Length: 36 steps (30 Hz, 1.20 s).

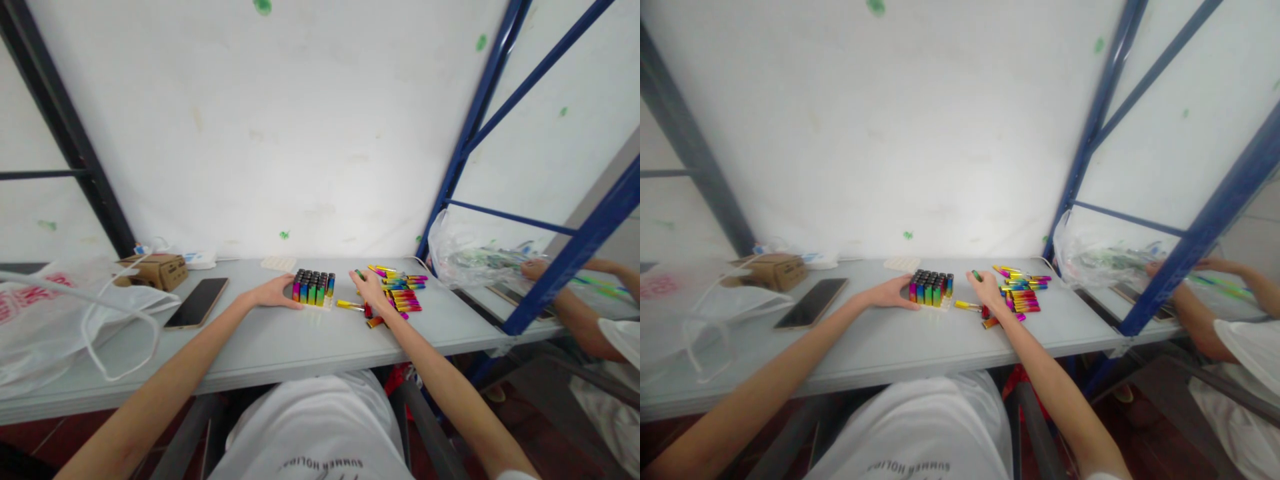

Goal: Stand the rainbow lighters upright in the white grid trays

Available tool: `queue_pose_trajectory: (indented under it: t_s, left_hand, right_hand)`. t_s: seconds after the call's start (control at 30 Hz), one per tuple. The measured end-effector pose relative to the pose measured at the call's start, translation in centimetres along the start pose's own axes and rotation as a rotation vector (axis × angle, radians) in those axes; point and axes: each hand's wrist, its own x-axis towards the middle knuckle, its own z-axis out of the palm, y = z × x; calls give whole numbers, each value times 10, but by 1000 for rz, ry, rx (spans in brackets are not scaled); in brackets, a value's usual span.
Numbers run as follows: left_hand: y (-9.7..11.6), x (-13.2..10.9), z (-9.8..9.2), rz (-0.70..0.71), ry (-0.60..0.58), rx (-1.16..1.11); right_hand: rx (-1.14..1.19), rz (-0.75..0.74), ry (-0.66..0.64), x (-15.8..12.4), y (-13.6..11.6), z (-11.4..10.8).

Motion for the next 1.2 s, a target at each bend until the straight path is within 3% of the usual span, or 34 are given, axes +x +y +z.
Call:
queue_pose_trajectory:
  t_s: [0.23, 0.4, 0.53, 0.63, 0.83, 1.07, 1.2]
  left_hand:
    - [-3, 1, 1, -4, 4, -8]
    - [-2, 1, 2, 1, 5, -17]
    - [-2, 0, 2, 12, 9, -25]
    - [-3, 1, 3, 8, 10, -27]
    - [-5, 1, 4, 6, 15, -43]
    - [-4, 2, 5, 3, 7, -45]
    - [-4, 2, 5, 15, 6, -45]
  right_hand:
    - [-35, -101, 25, -4, -2, 0]
    - [50, -182, -157, -9, -11, -2]
    - [-106, -335, -144, -11, -13, -4]
    - [-220, -304, -185, -12, -17, -4]
    - [-167, -228, -226, -16, -24, 3]
    - [-594, -348, -344, -10, -27, 15]
    - [-702, -339, -360, -5, -35, 17]
